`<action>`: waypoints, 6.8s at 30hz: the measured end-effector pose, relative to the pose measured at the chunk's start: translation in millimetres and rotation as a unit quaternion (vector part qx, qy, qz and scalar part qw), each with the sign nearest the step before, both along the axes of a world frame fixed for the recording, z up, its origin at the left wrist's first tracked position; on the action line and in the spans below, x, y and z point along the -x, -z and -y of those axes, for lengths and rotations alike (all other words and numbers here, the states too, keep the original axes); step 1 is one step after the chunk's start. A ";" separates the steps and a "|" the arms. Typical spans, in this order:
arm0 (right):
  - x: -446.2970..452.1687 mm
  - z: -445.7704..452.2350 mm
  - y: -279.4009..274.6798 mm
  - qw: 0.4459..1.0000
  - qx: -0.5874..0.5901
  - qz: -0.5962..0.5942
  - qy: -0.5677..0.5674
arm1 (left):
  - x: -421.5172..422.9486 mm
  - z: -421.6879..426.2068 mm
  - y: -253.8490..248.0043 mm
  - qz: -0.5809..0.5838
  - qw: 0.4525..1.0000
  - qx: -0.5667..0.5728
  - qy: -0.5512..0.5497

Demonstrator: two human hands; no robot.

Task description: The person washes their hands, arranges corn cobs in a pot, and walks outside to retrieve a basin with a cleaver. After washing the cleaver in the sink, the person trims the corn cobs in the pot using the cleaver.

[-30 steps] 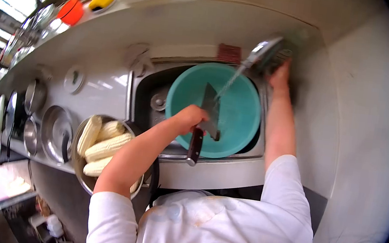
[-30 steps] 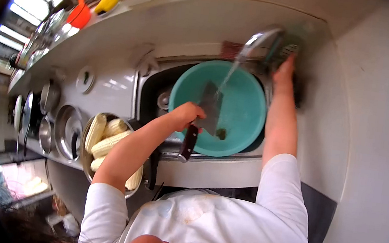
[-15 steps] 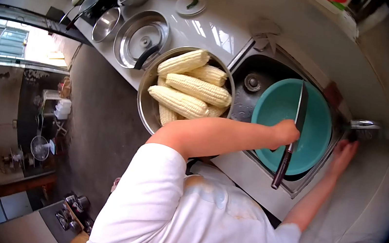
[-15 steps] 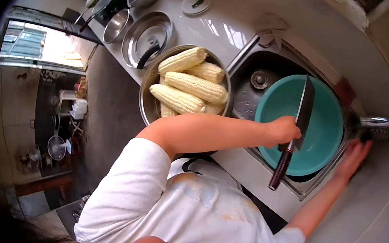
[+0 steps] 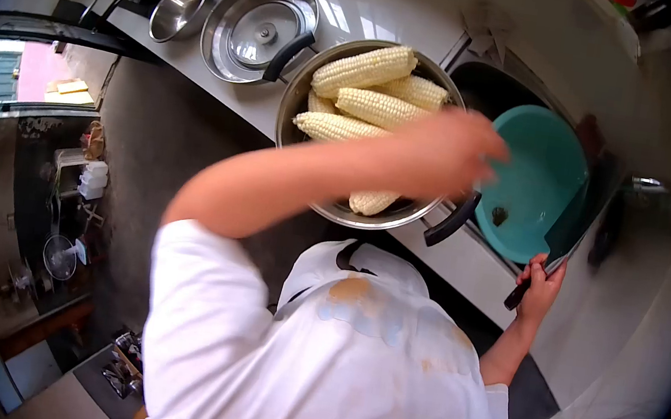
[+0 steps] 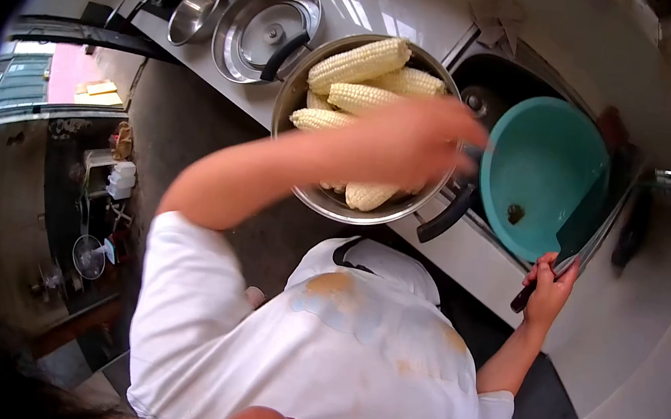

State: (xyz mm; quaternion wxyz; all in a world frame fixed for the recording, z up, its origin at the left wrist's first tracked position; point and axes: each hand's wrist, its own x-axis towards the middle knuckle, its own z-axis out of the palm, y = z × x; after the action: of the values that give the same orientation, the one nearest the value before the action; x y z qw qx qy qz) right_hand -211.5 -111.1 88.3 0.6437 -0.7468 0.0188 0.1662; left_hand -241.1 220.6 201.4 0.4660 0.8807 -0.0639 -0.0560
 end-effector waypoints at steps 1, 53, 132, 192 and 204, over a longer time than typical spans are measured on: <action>6.6 0.0 2.8 0.999 -0.032 0.017 0.015 | 19.3 -37.7 -0.5 0.046 0.998 -0.039 -0.029; 101.1 -30.7 12.5 0.985 -0.087 -0.017 0.147 | 61.1 -127.2 52.3 0.211 0.918 -0.319 0.104; 104.2 -189.7 -94.8 0.818 0.121 0.482 -0.292 | 115.8 -69.3 40.3 -0.173 0.893 0.399 -0.115; 101.3 -221.3 -38.9 0.887 0.177 0.360 -0.228 | 111.7 -71.2 67.0 -0.286 0.882 0.328 -0.181; 103.2 -229.4 -42.6 0.882 0.109 0.387 -0.247 | 117.2 -102.7 67.8 -0.317 0.853 0.399 -0.115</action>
State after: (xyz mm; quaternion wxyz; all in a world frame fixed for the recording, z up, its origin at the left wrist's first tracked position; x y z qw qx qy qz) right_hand -314.7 118.3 131.0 0.4526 -0.7973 -0.3991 0.0144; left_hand -358.3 323.3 133.7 0.7756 0.5545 0.1724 -0.2473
